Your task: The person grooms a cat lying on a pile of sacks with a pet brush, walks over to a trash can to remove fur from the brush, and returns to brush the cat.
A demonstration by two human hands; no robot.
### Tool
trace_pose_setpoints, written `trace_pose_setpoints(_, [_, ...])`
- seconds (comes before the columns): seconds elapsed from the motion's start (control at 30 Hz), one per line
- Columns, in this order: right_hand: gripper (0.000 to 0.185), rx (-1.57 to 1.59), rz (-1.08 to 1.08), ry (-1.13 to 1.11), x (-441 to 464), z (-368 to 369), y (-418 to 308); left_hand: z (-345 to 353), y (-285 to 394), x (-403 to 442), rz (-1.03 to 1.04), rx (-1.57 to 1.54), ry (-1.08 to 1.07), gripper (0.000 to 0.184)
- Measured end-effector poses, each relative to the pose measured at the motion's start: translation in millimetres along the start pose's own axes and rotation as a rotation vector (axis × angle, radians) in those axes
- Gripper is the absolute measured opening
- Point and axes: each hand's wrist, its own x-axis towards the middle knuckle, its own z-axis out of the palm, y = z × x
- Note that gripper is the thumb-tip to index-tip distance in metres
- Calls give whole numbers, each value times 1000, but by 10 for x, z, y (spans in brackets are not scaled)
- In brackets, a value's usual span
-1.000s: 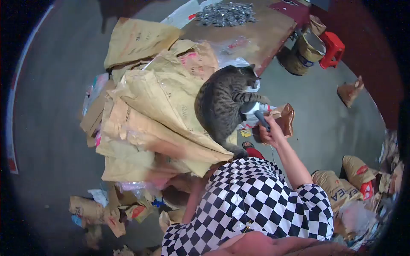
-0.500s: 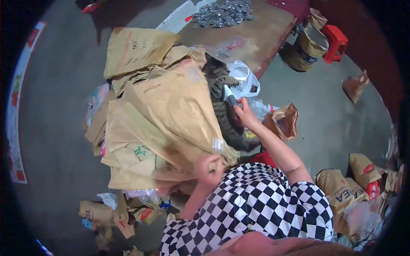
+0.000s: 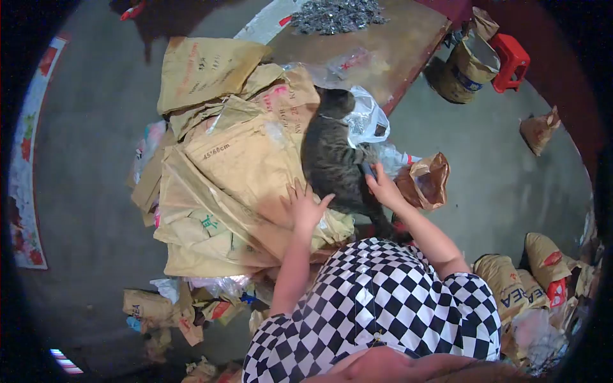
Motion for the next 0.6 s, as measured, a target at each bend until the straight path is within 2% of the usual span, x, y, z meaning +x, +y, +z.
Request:
trace_pose_setpoints(0.03, [39, -47, 19, -11, -123, -49, 42, -20, 25, -22, 5, 43, -11, 77])
trace_pose_setpoints(0.1, [38, -81, -84, 64, -245, 37, 247, 3, 54, -49, 26, 31, 24, 78])
trace_pose_setpoints(0.17, [39, -133, -3, 148, -408, 34, -6, 75, 78, -36, 59, 18, 62, 78])
trace_pose_setpoints(0.2, [41, 71, 58, 126, -394, 37, 1, 134, 72, -10, 54, 8, 93, 78])
trace_pose_setpoints(0.23, [41, 74, 68, 145, -428, 66, -33, 162, 71, 13, 52, -2, 124, 77])
trace_pose_setpoints(0.3, [42, 135, 36, 264, -499, 91, -109, 216, 67, 58, 71, 3, 119, 75])
trace_pose_setpoints(0.33, [41, 33, 69, 358, -475, 110, -2, 238, 33, 54, 60, 12, 114, 72])
trace_pose_setpoints(0.37, [40, 87, 96, 388, -457, 102, 81, 271, -11, 52, 75, 10, 102, 72])
trace_pose_setpoints(0.43, [40, 242, 320, 446, -340, 91, 346, 324, -104, 51, 76, 56, 92, 69])
trace_pose_setpoints(0.5, [37, 341, 345, 505, -267, -13, 554, 322, -185, -17, 103, 38, 87, 70])
trace_pose_setpoints(0.57, [30, 783, 333, 271, -255, -225, 510, 271, -218, -91, 111, 18, 85, 70])
trace_pose_setpoints(0.6, [25, 848, 296, 333, -251, -257, 446, 222, -254, -143, 132, 32, 131, 70])
